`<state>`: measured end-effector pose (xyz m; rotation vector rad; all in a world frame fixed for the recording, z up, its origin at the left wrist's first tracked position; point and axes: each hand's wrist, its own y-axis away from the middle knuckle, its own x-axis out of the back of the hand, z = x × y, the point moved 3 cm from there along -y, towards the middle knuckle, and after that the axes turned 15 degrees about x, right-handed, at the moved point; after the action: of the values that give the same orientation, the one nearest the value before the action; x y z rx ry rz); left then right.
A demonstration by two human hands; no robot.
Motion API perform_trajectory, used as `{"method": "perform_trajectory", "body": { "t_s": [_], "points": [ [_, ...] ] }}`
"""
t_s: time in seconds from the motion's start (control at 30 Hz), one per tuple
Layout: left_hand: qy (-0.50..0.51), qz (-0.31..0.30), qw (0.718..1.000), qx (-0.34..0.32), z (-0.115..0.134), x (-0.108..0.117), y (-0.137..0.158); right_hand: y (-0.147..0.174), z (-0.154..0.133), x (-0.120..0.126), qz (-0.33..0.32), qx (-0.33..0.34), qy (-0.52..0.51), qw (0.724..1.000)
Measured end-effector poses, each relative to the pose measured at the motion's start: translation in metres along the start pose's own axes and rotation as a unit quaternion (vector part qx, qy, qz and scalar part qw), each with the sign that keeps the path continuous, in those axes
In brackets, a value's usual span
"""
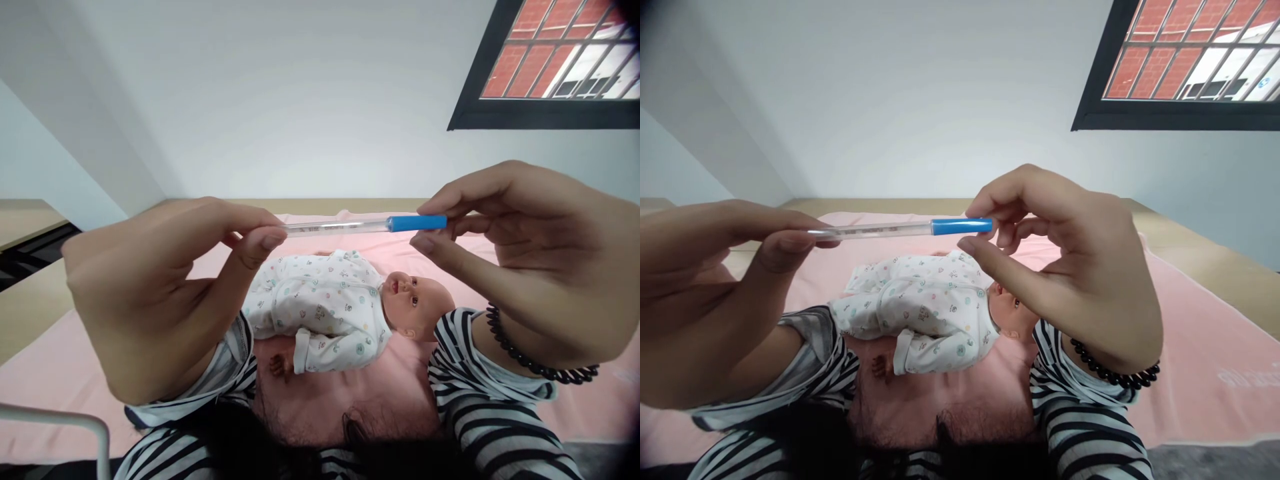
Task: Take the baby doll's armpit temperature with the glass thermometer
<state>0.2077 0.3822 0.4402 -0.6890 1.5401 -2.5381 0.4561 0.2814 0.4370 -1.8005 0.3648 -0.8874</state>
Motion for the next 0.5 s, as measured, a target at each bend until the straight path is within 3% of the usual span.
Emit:
{"method": "perform_trajectory", "body": {
  "t_s": [0.17,0.4,0.5],
  "points": [
    [0.000,-0.004,1.000,0.021,-0.0012,-0.0011,-0.0008,0.0006,0.0014,0.0006,-0.013,0.011,0.014,1.000],
    [0.001,-0.012,1.000,-0.005,0.0027,-0.0014,-0.0004,-0.0003,0.0032,-0.0003,-0.035,0.027,0.059,0.997],
    [-0.001,0.001,1.000,0.019,-0.0035,0.0000,-0.0007,-0.0007,0.0047,0.0006,0.035,0.023,0.039,0.998]
  ]
}}
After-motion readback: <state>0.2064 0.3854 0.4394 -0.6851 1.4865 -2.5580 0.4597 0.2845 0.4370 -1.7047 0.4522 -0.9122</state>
